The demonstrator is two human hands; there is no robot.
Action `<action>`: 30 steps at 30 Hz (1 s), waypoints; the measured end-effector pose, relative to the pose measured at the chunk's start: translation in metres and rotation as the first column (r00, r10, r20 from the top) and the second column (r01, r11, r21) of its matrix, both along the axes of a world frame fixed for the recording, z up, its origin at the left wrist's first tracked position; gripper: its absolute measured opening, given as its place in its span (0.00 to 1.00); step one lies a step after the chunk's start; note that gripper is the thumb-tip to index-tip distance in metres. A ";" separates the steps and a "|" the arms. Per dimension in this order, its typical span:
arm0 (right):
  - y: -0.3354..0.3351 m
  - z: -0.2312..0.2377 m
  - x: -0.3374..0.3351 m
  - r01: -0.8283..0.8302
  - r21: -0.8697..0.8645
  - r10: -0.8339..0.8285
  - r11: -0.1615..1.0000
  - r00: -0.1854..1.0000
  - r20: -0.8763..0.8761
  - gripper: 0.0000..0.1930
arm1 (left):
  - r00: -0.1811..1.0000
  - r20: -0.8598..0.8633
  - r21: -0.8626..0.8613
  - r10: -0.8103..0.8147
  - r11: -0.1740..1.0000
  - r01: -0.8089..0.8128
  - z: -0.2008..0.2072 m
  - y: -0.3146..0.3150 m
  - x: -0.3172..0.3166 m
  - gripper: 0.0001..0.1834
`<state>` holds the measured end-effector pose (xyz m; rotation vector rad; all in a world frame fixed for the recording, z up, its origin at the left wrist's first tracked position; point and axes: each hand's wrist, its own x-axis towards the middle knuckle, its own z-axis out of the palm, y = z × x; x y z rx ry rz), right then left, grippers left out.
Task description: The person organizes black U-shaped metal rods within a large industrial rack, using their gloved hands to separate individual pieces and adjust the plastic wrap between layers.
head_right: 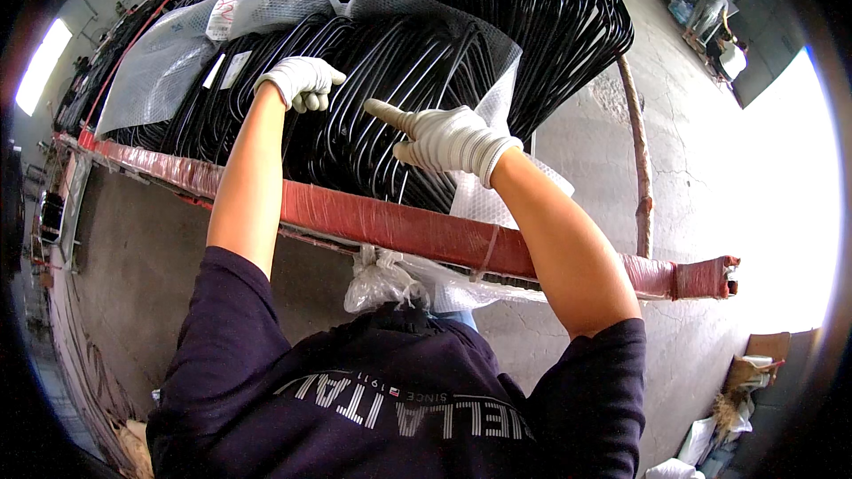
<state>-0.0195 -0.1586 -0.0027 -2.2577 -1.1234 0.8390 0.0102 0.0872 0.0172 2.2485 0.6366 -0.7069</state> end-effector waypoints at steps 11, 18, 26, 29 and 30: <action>-0.010 -0.005 0.002 -0.015 -0.167 0.038 0.986 0.991 0.132 0.34 | 0.953 0.023 0.230 -0.303 0.929 0.290 -0.018 0.005 0.022 0.14; -0.002 0.012 -0.005 0.126 -0.527 0.165 0.840 0.867 0.470 0.14 | 0.624 0.411 0.420 -0.664 0.746 0.517 -0.026 -0.046 0.008 0.15; -0.007 -0.008 0.027 0.332 -0.312 -0.130 0.890 0.841 0.526 0.05 | 0.924 0.201 -0.335 -0.325 0.864 0.376 -0.097 -0.063 0.028 0.16; -0.005 -0.042 0.065 0.214 -0.228 -0.070 0.950 0.857 0.511 0.09 | 0.846 0.369 -0.443 -0.386 0.726 0.525 -0.120 -0.050 0.041 0.12; -0.010 -0.057 0.080 0.216 -0.181 -0.112 0.959 0.882 0.457 0.11 | 0.935 0.300 -0.655 -0.189 0.671 0.346 -0.120 -0.052 0.038 0.11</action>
